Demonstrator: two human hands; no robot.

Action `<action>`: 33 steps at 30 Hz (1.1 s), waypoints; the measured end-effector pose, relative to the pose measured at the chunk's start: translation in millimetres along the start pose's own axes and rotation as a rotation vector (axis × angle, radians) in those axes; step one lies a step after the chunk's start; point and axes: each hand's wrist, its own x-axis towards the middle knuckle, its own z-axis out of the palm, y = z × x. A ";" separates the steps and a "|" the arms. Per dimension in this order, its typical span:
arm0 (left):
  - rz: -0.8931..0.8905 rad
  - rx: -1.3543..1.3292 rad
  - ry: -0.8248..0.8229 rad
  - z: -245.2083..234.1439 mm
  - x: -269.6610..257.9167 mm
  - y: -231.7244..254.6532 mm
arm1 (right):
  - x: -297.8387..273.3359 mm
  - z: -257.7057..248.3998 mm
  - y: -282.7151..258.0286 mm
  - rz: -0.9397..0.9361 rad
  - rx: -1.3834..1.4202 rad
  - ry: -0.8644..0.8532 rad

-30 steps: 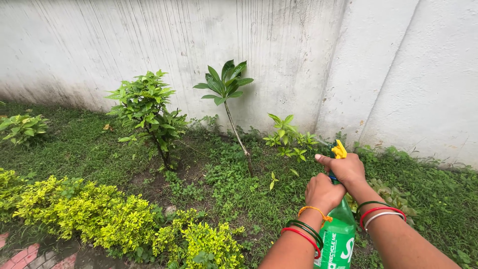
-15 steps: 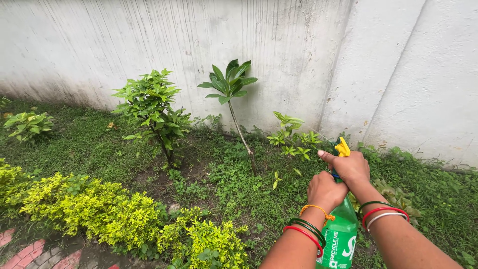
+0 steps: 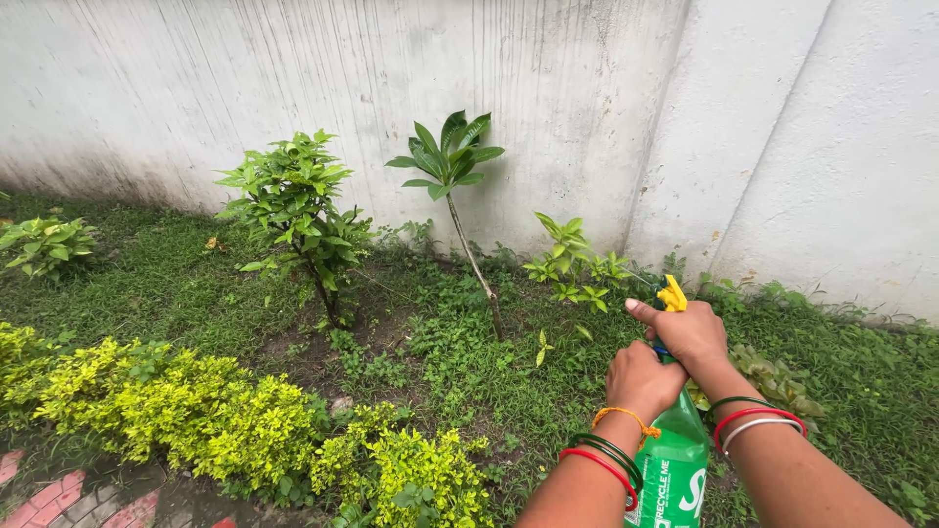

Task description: The person sprays liquid from a plastic bottle onto various bushes and small plants along a paved walkway before finally spraying their own hand.

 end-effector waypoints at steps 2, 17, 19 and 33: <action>-0.006 -0.006 -0.001 -0.9 -2.6 1.3 | 6.0 2.8 3.7 -0.023 0.004 -0.020; -0.003 0.034 0.024 1.3 -8.3 8.8 | 8.6 1.9 12.5 -0.048 0.072 0.002; -0.018 0.033 0.028 2.5 -9.2 11.3 | 23.6 9.0 24.3 -0.081 0.135 -0.030; 0.017 0.038 0.162 49.8 -8.6 17.0 | 38.8 -8.9 46.0 -0.244 0.242 -0.123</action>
